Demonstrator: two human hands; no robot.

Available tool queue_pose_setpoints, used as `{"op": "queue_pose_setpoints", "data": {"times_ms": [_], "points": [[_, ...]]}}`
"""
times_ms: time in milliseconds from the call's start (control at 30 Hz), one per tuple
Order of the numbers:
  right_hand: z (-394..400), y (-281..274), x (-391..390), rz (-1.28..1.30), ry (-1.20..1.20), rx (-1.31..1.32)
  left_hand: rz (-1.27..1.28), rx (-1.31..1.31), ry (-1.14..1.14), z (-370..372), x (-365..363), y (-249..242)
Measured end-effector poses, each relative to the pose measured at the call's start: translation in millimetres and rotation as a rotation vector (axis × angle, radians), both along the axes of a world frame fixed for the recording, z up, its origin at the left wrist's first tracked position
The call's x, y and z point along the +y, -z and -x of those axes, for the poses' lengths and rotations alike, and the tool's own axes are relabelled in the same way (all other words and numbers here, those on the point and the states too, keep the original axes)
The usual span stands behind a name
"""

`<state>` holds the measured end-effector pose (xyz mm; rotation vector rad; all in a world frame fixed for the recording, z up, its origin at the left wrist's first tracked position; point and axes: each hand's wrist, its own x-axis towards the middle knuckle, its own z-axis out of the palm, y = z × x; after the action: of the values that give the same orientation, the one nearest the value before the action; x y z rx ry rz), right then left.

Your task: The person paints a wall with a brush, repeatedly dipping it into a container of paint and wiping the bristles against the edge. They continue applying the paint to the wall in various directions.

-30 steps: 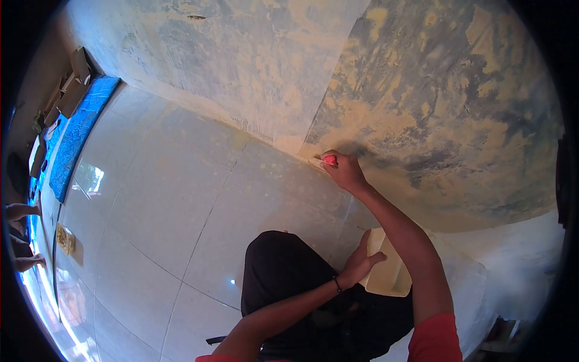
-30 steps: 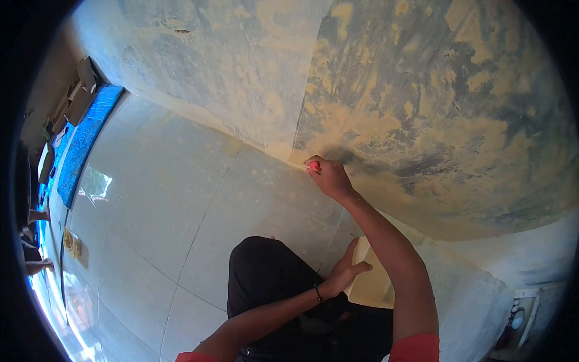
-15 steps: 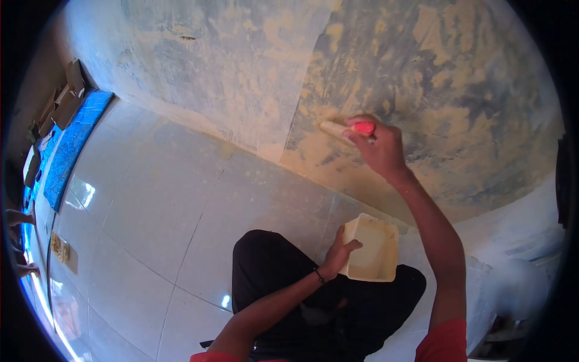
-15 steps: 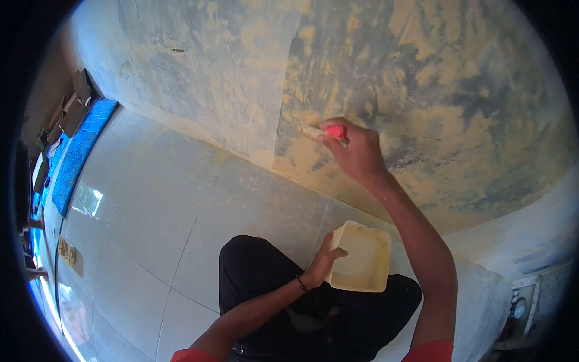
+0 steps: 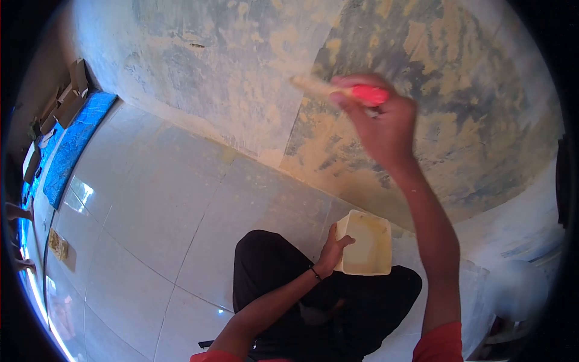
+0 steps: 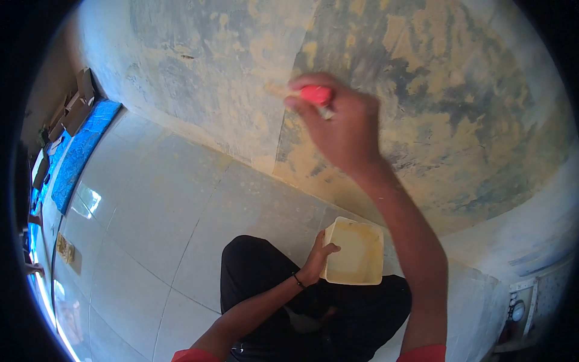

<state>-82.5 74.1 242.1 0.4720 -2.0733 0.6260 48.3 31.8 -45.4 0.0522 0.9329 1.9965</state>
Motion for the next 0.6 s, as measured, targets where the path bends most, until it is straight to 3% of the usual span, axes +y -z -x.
{"op": "queue_pose_setpoints", "data": {"times_ms": [167,267,367,600], "points": [[42,105,-17,0.256,0.022,-0.503,0.109,0.117,0.015,2,3,6],[61,162,-13,0.174,0.127,-0.687,0.152,0.155,0.024,6,1,1],[76,218,-4,0.238,0.127,-0.7,0.33,0.314,0.016,10,3,0],[90,287,10,0.254,0.108,-0.694,0.383,0.424,0.025,7,18,18]]}}
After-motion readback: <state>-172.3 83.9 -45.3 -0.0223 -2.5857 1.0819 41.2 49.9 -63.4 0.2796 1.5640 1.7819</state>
